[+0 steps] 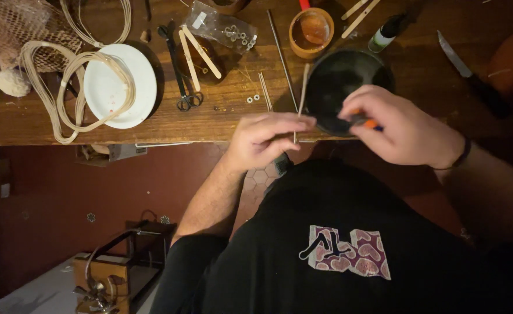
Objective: Attaching metal tabs to candle wicks using glue and pliers at a workbench
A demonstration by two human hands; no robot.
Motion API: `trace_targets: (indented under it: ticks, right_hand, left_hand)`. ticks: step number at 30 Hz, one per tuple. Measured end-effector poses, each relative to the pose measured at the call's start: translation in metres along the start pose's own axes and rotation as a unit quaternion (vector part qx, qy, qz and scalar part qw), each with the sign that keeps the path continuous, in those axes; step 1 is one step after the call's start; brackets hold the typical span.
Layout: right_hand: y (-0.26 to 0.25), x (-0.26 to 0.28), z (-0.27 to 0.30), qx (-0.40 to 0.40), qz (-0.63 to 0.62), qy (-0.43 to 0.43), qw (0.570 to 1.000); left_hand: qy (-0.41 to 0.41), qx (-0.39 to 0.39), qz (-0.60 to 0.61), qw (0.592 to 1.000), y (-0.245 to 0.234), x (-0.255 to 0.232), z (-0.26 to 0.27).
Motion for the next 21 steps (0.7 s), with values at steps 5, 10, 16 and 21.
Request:
trace_targets:
  ticks: [5,10,16,21]
  right_hand:
    - [0.005,-0.014,0.020,-0.113,-0.238,0.151,0.953]
    - [0.035,-0.023,0.038,-0.138,-0.348,0.158,0.914]
    - [0.036,-0.025,0.049,-0.186,-0.429,0.089,0.880]
    - [0.032,-0.022,0.053,-0.206,-0.452,0.065,0.865]
  left_hand:
    - [0.030,0.071,0.070,0.995,0.035,-0.006,0.003]
    - [0.045,0.117,0.145,0.981,0.058,-0.011,0.002]
    - [0.053,0.128,0.164,0.977,0.063,-0.005,0.007]
    - [0.049,0.131,0.171,0.975,0.064,0.003,0.009]
Point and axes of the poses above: each hand's wrist, its own z-axis away from the middle knuckle, its own y-axis out of the palm, x = y × z, the point moved 9 cm from there along -z, towards the middle knuckle, and after that the axes turned 14 degrees about x, right-handed, at the moved point
